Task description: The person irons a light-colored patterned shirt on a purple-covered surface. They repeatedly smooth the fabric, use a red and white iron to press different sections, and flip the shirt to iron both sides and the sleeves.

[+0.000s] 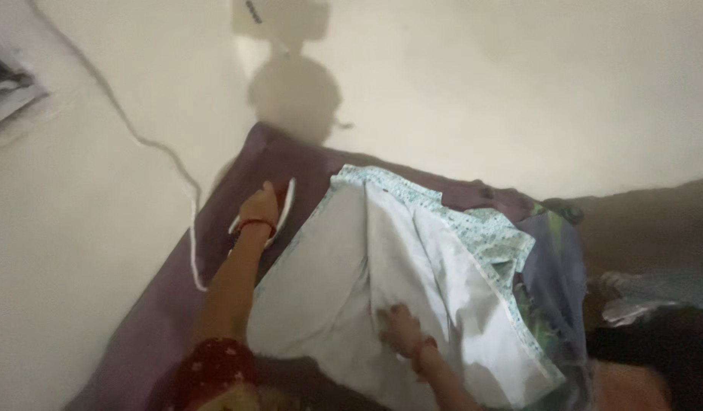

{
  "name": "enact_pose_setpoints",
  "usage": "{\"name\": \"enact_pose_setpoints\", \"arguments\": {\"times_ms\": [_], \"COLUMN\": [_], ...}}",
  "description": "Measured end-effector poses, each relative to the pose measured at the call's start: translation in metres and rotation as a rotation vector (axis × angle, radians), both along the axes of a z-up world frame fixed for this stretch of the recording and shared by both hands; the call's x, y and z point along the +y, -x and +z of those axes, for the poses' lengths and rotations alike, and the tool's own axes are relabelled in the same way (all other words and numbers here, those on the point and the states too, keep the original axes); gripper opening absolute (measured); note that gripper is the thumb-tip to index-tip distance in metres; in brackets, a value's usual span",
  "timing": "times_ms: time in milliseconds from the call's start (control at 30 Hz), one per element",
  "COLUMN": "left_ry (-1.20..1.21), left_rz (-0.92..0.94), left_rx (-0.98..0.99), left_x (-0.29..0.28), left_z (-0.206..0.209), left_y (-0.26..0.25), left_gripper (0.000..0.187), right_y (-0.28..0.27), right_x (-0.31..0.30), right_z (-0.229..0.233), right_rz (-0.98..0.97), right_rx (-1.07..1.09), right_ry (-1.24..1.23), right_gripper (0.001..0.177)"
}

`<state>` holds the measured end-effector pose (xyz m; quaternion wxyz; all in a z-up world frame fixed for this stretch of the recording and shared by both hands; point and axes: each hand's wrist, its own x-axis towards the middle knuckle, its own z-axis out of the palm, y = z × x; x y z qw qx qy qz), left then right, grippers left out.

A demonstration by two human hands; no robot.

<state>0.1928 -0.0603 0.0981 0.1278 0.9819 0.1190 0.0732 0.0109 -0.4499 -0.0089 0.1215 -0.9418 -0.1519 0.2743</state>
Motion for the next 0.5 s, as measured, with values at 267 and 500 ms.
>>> {"name": "enact_pose_setpoints", "arguments": {"times_ms": [267, 500], "left_ry": [-0.109, -0.181], "left_rz": [0.069, -0.312], "left_rx": [0.002, -0.222], "left_x": [-0.006, -0.064], "left_z": [-0.008, -0.089], "left_y": [-0.056, -0.024], "left_gripper": [0.029, 0.043], "right_y": [-0.011, -0.006], "right_x": [0.009, 0.017], "right_z": [-0.001, 0.015], "right_rz": [-0.019, -0.041], "right_rx": [0.02, 0.053], "right_ry": [0.004, 0.041], "right_gripper": [0.065, 0.064]}}
